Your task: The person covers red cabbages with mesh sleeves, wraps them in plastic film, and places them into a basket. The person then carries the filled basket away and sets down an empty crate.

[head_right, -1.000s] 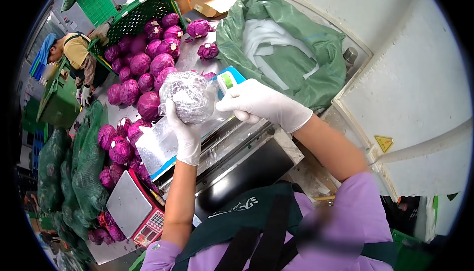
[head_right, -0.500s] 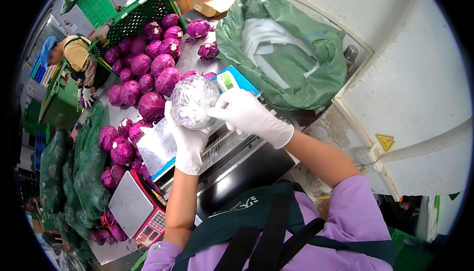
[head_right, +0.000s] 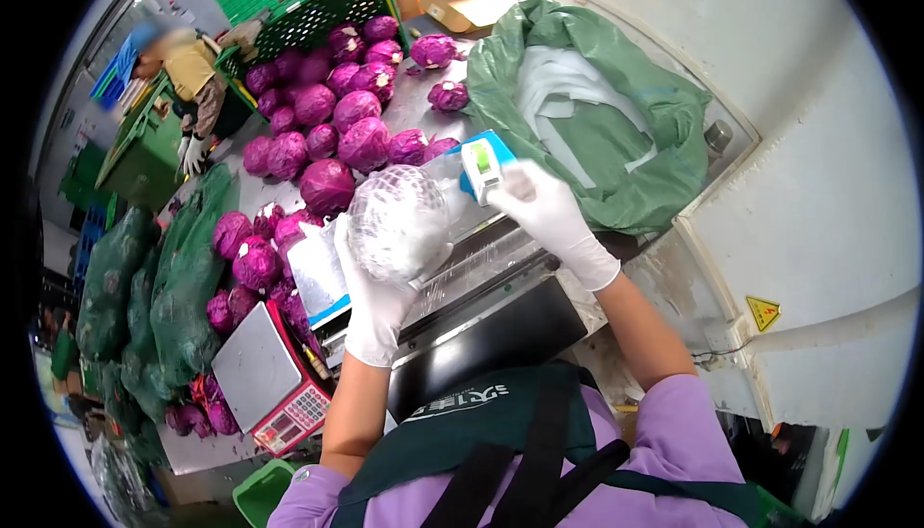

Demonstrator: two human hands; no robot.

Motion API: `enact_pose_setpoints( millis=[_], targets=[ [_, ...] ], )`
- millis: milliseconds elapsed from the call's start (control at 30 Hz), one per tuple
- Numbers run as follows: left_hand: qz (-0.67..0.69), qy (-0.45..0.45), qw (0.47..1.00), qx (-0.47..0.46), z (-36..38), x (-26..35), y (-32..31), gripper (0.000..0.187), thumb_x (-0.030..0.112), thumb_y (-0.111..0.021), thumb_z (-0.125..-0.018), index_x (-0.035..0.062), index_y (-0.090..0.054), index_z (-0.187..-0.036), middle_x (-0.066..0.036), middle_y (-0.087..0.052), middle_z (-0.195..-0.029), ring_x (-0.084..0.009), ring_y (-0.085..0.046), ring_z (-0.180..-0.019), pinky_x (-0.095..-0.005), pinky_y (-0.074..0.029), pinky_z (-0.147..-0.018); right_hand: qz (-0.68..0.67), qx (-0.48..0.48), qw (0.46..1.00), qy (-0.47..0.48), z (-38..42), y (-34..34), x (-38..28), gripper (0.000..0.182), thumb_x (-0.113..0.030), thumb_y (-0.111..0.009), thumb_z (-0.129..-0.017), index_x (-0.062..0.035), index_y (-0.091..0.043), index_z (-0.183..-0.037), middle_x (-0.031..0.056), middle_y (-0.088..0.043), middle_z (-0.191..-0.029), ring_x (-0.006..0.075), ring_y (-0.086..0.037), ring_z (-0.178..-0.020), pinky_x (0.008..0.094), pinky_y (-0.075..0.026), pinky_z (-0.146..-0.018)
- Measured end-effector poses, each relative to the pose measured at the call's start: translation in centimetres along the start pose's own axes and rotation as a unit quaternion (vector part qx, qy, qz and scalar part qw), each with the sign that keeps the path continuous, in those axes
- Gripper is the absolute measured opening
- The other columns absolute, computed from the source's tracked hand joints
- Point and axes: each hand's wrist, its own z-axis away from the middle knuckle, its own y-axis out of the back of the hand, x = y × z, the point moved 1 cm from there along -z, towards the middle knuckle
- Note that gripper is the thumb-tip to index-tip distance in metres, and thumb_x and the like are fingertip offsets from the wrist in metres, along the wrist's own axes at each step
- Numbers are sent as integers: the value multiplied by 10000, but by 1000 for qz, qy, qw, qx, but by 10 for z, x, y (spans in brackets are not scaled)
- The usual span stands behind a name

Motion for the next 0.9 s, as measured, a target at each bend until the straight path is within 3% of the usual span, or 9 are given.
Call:
enact_pose_setpoints(
  millis=[67,200,333,467,567,733,800,833,900],
  targets=[
    [-107,-83,991,-17,8,2,7,754,599,-549,-867,83,-419,-1401,-110,-511,-1370,-269,-515,-1242,-424,-422,-1051,79,94,969,215,8,-19,-58,466,-143,-711,-835,-23,-560,-1260,113,-603,-1163,174,-573,-1035,308,-463,-912],
    [-159,-142,977,0,38,6,11,686,542,-547,-897,75,-432,-1386,-91,-523,-1359,-237,-526,-1229,-407,-420,-1045,202,-130,866,439,18,-67,-99,483,-218,-600,-904,-37,-527,-1346,162,-460,-1435,341,-403,-1349,421,-316,-1108],
    [-167,-163,972,31,60,17,55,650,538,-512,-915,82,-455,-1374,-98,-536,-1343,-235,-537,-1216,-399,-430,-1034,-4,-248,936,250,13,-92,-69,378,-211,-549,-959,-10,-581,-1277,184,-566,-1325,319,-508,-1267,379,-374,-1073],
    [-43,-238,966,91,115,37,79,776,623,-516,-876,52,-421,-1394,-123,-511,-1360,-274,-509,-1244,-448,-433,-1030,109,-240,957,124,17,-129,-20,459,-267,-562,-971,12,-516,-1334,214,-592,-1280,291,-579,-1183,357,-430,-1003],
    [-116,-313,931,148,148,55,99,787,604,-527,-895,28,-384,-1412,-116,-491,-1373,-243,-483,-1262,-415,-385,-1063,-50,-248,949,191,32,-175,-66,580,-273,-572,-973,-19,-368,-1453,174,-481,-1423,244,-502,-1269,354,-391,-1046],
    [-118,-376,907,151,205,60,139,831,681,-288,-949,45,-269,-1483,-136,-420,-1440,-264,-422,-1321,-431,-338,-1097,-152,-441,883,45,74,-260,-90,648,-241,-603,-948,-20,-310,-1483,185,-407,-1473,240,-384,-1362,355,-279,-1128],
    [-32,-401,914,50,232,61,154,711,583,-337,-991,84,-244,-1488,-113,-450,-1423,-245,-458,-1302,-410,-381,-1078,-150,-450,879,44,87,-281,-84,659,-242,-608,-946,-13,-302,-1483,190,-404,-1471,234,-385,-1358,350,-276,-1128],
    [-65,-411,908,51,240,58,171,725,596,-305,-990,89,-212,-1500,-117,-409,-1455,-258,-416,-1337,-420,-373,-1084,-152,-460,874,28,98,-289,-89,677,-240,-614,-941,-9,-288,-1487,186,-396,-1477,245,-377,-1364,352,-274,-1129],
    [-62,-422,896,123,251,51,182,769,475,-529,-940,56,-203,-1497,-125,-401,-1448,-243,-411,-1334,-400,-361,-1094,-106,-468,872,92,117,-309,-92,758,-236,-681,-893,-7,-275,-1491,163,-411,-1442,254,-418,-1320,358,-316,-1105]
  ],
)
